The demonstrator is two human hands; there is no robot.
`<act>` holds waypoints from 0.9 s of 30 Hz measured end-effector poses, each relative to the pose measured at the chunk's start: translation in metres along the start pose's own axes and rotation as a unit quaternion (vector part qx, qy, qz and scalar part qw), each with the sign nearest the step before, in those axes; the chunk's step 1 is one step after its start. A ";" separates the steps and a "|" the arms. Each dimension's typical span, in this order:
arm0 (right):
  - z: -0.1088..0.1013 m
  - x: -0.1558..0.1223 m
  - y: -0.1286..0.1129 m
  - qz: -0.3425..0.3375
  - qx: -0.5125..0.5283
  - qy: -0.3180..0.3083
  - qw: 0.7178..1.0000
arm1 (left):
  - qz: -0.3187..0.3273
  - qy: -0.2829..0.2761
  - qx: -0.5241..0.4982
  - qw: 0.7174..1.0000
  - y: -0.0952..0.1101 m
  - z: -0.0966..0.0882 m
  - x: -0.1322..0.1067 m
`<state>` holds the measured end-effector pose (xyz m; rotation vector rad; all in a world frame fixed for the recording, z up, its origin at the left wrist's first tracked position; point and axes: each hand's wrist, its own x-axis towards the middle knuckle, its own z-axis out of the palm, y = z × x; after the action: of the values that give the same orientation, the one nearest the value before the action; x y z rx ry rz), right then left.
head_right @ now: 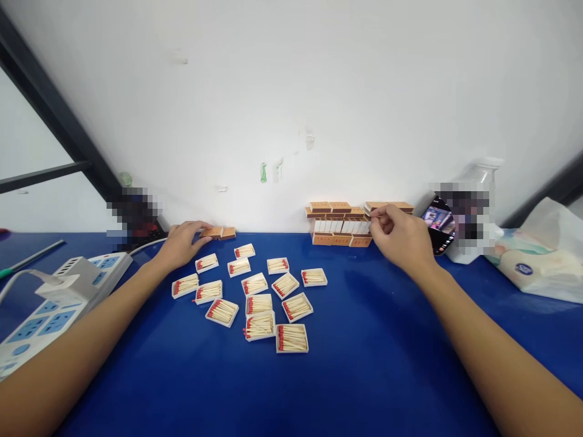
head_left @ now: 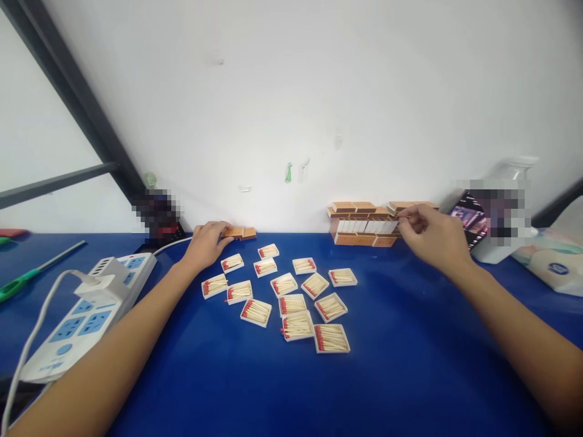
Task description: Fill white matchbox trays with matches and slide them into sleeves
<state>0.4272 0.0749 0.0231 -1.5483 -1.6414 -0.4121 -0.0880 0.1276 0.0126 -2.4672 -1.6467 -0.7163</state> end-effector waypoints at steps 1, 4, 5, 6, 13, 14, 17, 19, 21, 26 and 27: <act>-0.001 0.000 -0.002 0.009 0.012 0.003 1.000 | 0.003 0.005 -0.006 1.000 0.001 -0.002 0.000; -0.002 -0.002 -0.021 0.108 0.153 0.001 0.982 | 0.012 0.036 -0.026 0.999 0.015 -0.011 0.001; -0.002 -0.004 -0.032 0.148 0.217 -0.013 0.965 | 0.018 0.051 -0.038 0.998 0.025 -0.014 0.001; -0.002 -0.007 -0.046 0.174 0.269 -0.038 0.947 | 0.027 0.064 -0.053 0.996 0.036 -0.017 -0.001; -0.008 -0.061 -0.165 0.244 0.544 -0.269 0.756 | 0.106 0.102 -0.251 0.957 0.137 -0.021 -0.038; -0.011 -0.068 -0.176 0.237 0.559 -0.306 0.734 | 0.106 0.092 -0.271 0.952 0.146 -0.020 -0.043; -0.017 -0.077 -0.189 0.224 0.564 -0.373 0.702 | 0.111 0.069 -0.311 0.941 0.158 -0.021 -0.052; -0.020 -0.077 -0.189 0.250 0.562 -0.350 0.707 | 0.106 0.065 -0.323 0.938 0.160 -0.022 -0.054; -0.022 -0.076 -0.187 0.282 0.560 -0.329 0.707 | 0.097 0.064 -0.326 0.938 0.159 -0.022 -0.054; -0.021 -0.078 -0.188 0.285 0.520 -0.401 0.698 | 0.111 0.058 -0.310 0.942 0.160 -0.018 -0.059; -0.020 -0.077 -0.187 0.292 0.512 -0.390 0.708 | 0.114 0.055 -0.305 0.944 0.160 -0.017 -0.060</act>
<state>0.2511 -0.0268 0.0329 -1.2126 -1.3315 1.4618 0.0310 0.0048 0.0309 -2.8668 -1.1904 -1.4762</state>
